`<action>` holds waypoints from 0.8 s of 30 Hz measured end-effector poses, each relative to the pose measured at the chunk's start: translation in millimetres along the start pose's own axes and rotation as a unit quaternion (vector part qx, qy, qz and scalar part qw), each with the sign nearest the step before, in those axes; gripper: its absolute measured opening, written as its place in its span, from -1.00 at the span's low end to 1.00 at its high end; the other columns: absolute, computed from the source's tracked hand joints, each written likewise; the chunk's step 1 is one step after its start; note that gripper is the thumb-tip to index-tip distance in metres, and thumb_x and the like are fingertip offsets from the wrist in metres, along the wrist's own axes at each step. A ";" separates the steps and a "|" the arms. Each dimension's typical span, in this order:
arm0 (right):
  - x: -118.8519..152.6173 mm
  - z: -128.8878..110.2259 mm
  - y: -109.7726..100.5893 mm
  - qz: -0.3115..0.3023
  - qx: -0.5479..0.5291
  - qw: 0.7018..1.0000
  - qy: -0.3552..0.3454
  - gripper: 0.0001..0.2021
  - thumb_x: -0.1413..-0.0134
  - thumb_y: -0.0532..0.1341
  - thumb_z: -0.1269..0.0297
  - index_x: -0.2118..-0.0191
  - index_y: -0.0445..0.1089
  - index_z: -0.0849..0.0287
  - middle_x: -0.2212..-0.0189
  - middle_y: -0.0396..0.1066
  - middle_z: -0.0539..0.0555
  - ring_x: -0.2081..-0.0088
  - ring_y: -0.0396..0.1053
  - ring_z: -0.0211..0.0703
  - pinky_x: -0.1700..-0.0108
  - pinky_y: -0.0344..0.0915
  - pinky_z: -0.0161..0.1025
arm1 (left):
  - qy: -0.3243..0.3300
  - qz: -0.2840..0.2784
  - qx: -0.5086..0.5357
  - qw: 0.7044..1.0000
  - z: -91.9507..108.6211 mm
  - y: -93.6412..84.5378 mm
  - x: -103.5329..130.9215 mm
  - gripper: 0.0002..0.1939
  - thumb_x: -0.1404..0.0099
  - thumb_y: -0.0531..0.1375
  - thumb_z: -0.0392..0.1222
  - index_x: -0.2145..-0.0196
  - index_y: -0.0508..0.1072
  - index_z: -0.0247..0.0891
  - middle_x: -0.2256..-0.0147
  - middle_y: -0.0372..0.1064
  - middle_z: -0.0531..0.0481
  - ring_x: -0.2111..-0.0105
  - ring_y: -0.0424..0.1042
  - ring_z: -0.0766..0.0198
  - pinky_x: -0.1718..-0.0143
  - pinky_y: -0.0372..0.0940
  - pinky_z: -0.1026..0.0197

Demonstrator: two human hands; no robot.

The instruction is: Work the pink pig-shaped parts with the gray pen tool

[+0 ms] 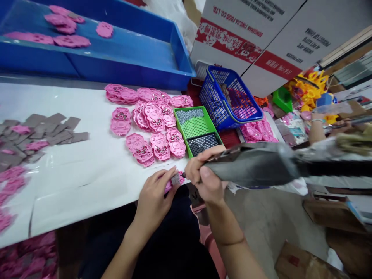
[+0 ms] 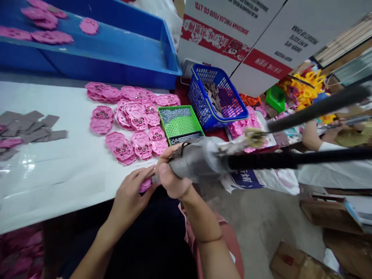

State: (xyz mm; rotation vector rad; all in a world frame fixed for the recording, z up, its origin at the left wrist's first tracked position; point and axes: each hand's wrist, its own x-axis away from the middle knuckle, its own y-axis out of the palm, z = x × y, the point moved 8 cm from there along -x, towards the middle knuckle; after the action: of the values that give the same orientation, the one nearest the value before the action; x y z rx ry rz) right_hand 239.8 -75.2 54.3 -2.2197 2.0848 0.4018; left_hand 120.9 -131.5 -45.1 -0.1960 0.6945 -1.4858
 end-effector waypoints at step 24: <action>-19.8 25.0 18.8 -0.200 -0.087 0.976 0.028 -0.68 -0.07 0.38 -0.02 0.29 0.28 0.01 0.75 0.13 -0.27 0.76 0.02 -0.37 0.67 0.09 -0.35 | -0.022 -0.015 0.010 1.000 -2.1 8.1 -3.9 -0.58 -0.47 0.25 -0.14 -0.23 0.37 -0.18 -0.04 0.55 -0.20 0.01 0.57 -0.01 -0.01 0.47 -0.04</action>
State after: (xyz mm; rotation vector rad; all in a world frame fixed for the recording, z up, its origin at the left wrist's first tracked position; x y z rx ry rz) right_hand 216.7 -51.7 37.3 -2.6980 1.6146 0.5085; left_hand 126.9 -126.3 -49.8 -0.2229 0.6436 -1.5115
